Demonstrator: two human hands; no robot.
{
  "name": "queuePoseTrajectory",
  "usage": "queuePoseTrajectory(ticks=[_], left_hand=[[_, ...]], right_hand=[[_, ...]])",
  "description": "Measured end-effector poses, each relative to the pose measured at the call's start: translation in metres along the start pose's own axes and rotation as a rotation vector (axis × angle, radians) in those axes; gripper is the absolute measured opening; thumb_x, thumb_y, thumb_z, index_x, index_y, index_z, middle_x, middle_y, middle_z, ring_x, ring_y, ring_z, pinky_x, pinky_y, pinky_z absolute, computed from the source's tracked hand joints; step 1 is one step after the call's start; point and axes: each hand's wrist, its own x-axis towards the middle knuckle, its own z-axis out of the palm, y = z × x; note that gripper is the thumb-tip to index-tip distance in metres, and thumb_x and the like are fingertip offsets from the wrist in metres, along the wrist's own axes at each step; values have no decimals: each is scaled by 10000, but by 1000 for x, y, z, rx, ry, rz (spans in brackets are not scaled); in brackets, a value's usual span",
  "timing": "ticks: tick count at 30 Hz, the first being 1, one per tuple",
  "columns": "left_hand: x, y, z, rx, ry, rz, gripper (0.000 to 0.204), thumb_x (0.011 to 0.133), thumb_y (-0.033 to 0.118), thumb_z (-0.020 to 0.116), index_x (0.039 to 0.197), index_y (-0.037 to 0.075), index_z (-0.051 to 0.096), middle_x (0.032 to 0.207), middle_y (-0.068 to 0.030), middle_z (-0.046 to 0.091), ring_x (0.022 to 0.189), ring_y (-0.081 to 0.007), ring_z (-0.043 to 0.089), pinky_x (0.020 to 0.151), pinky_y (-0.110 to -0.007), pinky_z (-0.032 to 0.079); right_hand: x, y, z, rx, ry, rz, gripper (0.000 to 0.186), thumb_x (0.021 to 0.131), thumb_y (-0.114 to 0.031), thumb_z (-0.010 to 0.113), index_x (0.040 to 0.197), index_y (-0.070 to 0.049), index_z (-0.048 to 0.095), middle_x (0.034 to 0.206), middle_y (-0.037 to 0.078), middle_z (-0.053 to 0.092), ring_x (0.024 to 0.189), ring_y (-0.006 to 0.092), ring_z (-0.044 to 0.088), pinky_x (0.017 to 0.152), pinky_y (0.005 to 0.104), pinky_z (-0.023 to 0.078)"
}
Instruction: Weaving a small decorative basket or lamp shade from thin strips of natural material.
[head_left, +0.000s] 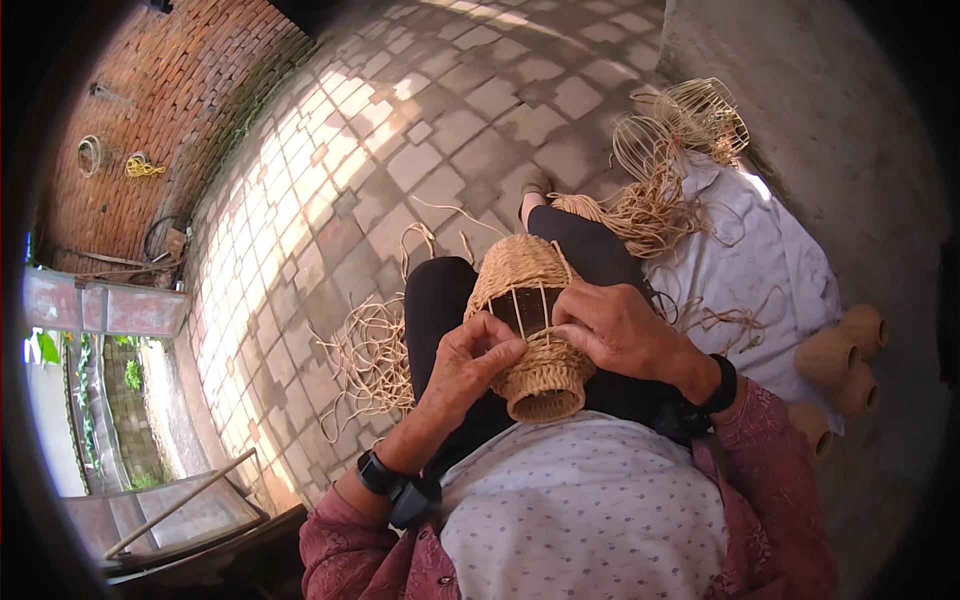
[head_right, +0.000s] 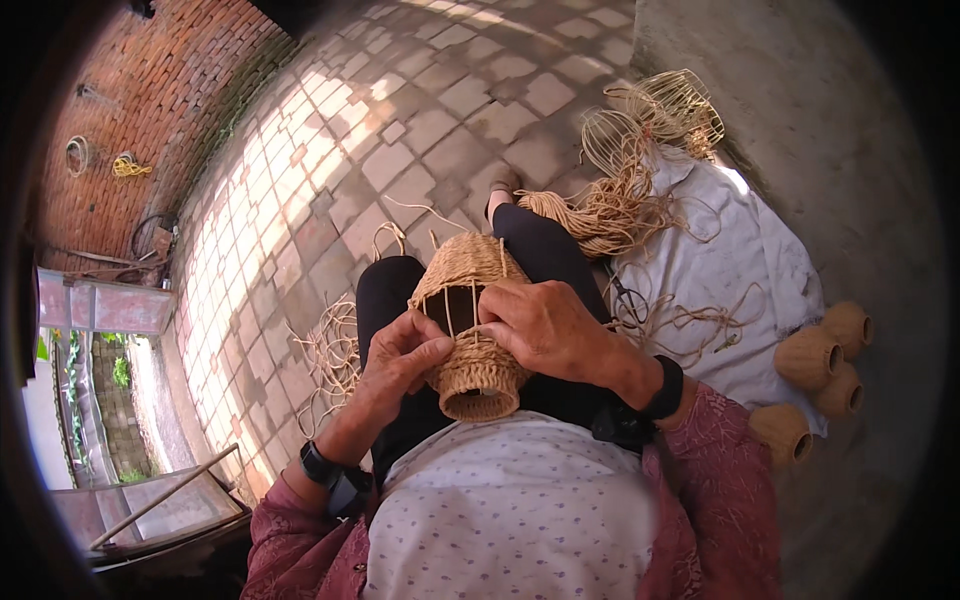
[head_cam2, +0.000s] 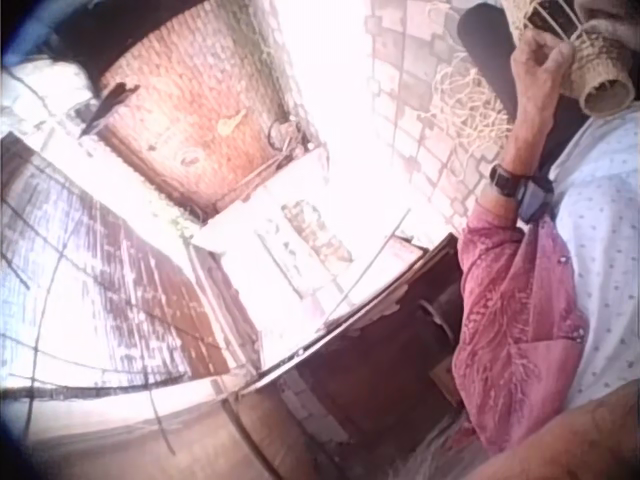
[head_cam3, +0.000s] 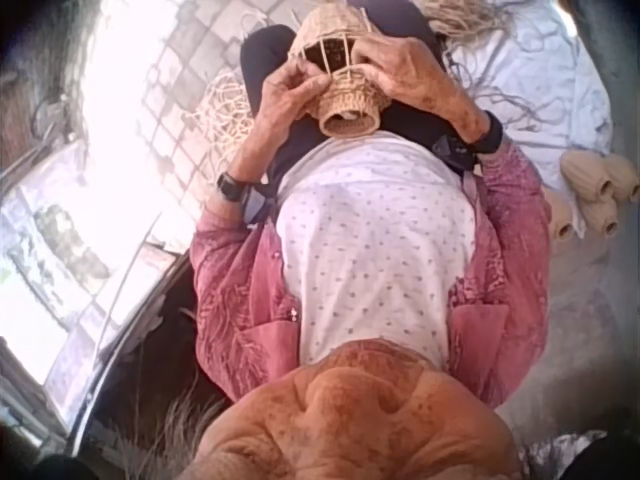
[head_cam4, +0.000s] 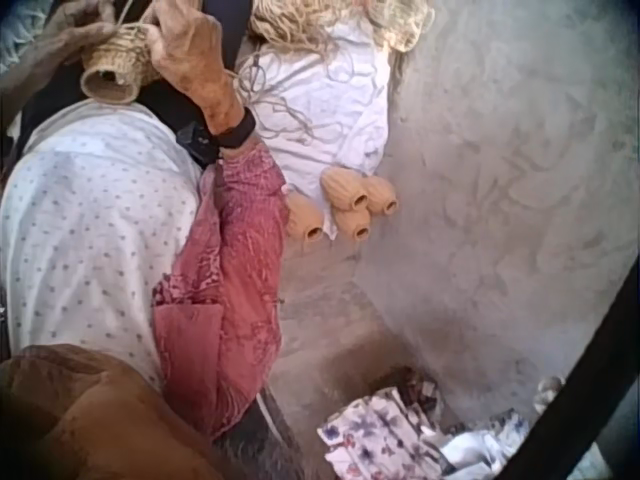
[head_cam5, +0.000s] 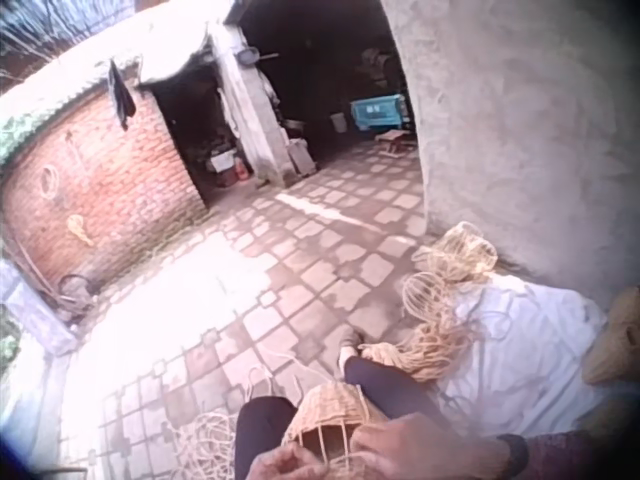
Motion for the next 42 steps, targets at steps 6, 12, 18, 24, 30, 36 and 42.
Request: queuePoseTrajectory(ticks=[6, 12, 18, 24, 30, 36, 42], left_hand=[[-2, 4, -2, -115, -5, -26, 227, 978, 276, 497, 1046, 63, 539, 769, 20, 573, 489, -5, 391, 413, -173, 277], [8, 20, -17, 336, 73, 167, 182, 964, 177, 501, 1064, 38, 564, 819, -19, 619, 602, -66, 529, 540, -199, 424], [15, 36, 11, 733, -70, 502, 147, 885, -12, 516, 1015, -8, 586, 783, -88, 638, 662, -148, 609, 647, -273, 506], [28, 38, 22, 700, -236, 178, 127, 894, 46, 545, 1010, 46, 597, 739, -14, 606, 609, -78, 566, 543, -232, 462], [13, 30, -9, -24, 13, 8, 103, 891, 31, 564, 982, 81, 564, 780, 16, 594, 569, -26, 500, 524, -173, 413], [-3, -30, -19, -409, 164, -5, 109, 899, 24, 558, 991, 83, 548, 760, 22, 579, 541, -36, 503, 532, -190, 447], [-9, -30, -13, -465, 153, 22, 175, 896, 47, 574, 1057, 77, 513, 765, 1, 590, 556, -60, 552, 554, -216, 510]], right_hand=[[-12, -2, -2, -57, -86, -10, 150, 807, -92, 656, 836, -31, 521, 761, 118, 571, 711, 321, 603, 615, 396, 475], [-21, 0, 0, 146, -18, 124, 135, 808, -60, 651, 834, -19, 524, 743, 127, 598, 701, 310, 623, 605, 371, 480], [-19, -2, 1, 157, -3, 147, 130, 808, -54, 655, 829, -10, 534, 747, 135, 602, 696, 300, 626, 601, 366, 476], [-23, 4, 7, 157, 50, 150, 138, 828, -76, 663, 868, -6, 550, 743, 120, 600, 653, 248, 607, 593, 328, 464], [-36, 18, -17, 261, 297, 379, 153, 883, -108, 624, 978, -8, 556, 810, 61, 607, 664, 149, 564, 623, 281, 460], [-62, 19, -4, -90, 71, 200, 181, 899, -178, 590, 1003, -38, 539, 804, 142, 609, 750, 400, 597, 647, 419, 484], [-83, 47, -4, 244, 86, 350, 268, 946, -217, 553, 810, 7, 610, 668, 48, 579, 621, 107, 535, 576, 270, 429]])
